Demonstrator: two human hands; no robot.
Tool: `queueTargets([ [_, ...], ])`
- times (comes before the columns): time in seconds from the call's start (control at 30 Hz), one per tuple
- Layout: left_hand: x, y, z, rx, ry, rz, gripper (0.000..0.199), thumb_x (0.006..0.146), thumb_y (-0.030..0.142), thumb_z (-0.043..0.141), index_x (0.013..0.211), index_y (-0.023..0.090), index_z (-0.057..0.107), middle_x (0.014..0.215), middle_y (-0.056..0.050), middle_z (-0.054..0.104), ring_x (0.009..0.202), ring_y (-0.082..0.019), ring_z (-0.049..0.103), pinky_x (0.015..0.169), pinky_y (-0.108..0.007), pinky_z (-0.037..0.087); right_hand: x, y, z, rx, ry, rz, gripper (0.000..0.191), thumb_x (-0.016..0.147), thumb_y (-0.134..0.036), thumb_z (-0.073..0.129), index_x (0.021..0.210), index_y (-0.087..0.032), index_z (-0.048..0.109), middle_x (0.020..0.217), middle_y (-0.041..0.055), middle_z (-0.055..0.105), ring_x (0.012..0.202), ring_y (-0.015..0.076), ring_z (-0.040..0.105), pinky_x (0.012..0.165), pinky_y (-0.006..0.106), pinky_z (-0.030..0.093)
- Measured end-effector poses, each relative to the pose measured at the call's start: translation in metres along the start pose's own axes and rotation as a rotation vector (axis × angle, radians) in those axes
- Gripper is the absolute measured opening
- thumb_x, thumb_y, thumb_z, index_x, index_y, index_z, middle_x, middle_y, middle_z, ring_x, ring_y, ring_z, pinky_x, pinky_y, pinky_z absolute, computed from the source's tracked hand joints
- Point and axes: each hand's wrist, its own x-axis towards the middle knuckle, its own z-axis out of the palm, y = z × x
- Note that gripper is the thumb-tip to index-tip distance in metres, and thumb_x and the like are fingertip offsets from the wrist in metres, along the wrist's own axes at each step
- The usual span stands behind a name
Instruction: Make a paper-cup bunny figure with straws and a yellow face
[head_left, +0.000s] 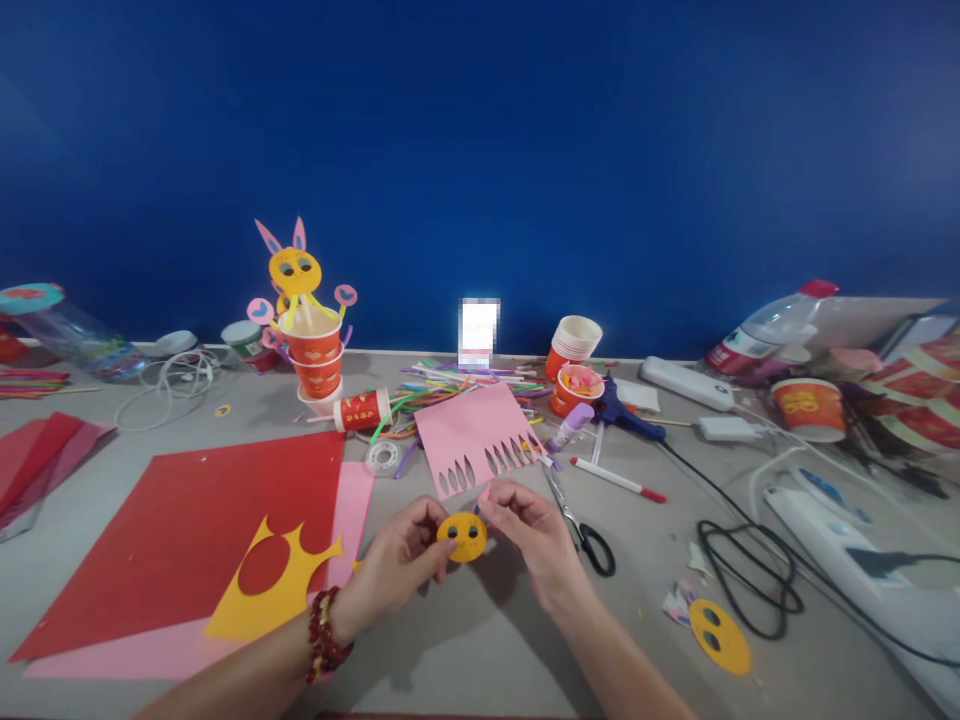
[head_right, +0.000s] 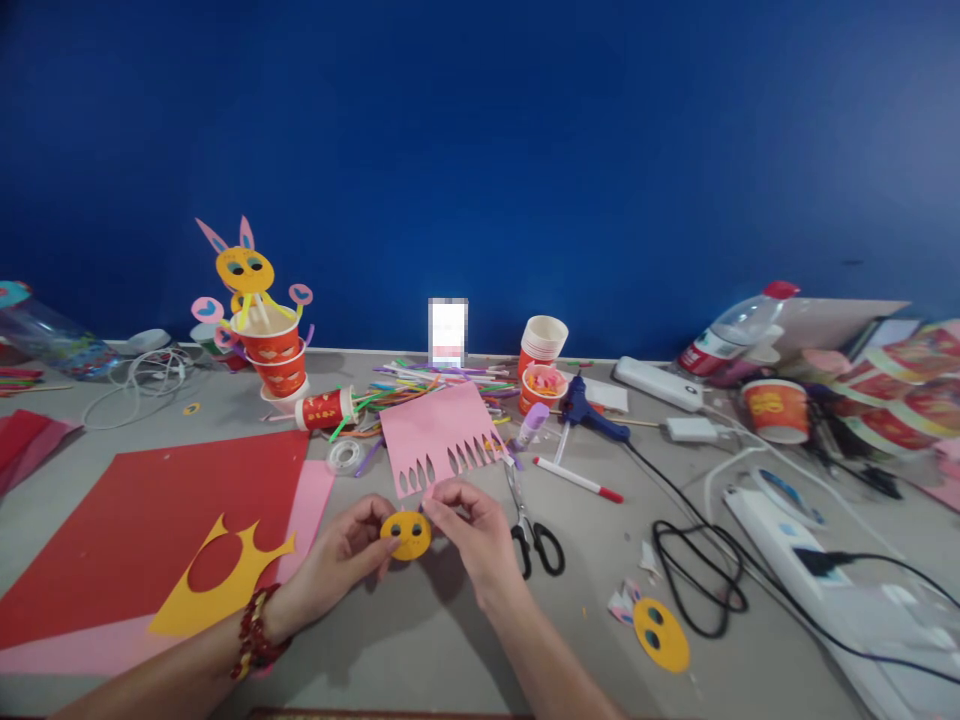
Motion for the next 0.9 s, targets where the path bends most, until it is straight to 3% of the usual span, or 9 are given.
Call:
queueTargets([
  [0.9, 0.0035, -0.0038, -0.0011, -0.007, -0.013, 0.016, 0.034, 0.086, 0.046, 0.066, 0.085, 0.018, 0.047, 0.07, 0.004, 0.056, 0.051, -0.005, 0.049, 0.046, -0.017, 0.037, -0.0006, 0.0035, 0.0008, 0.07, 0.009, 0.09, 0.034, 0.065, -0.044, 0.086, 0.066, -0.016, 0.067, 0.063, -0.002, 0.061, 0.061, 0.0105, 0.051, 0.06, 0.022, 0.041],
])
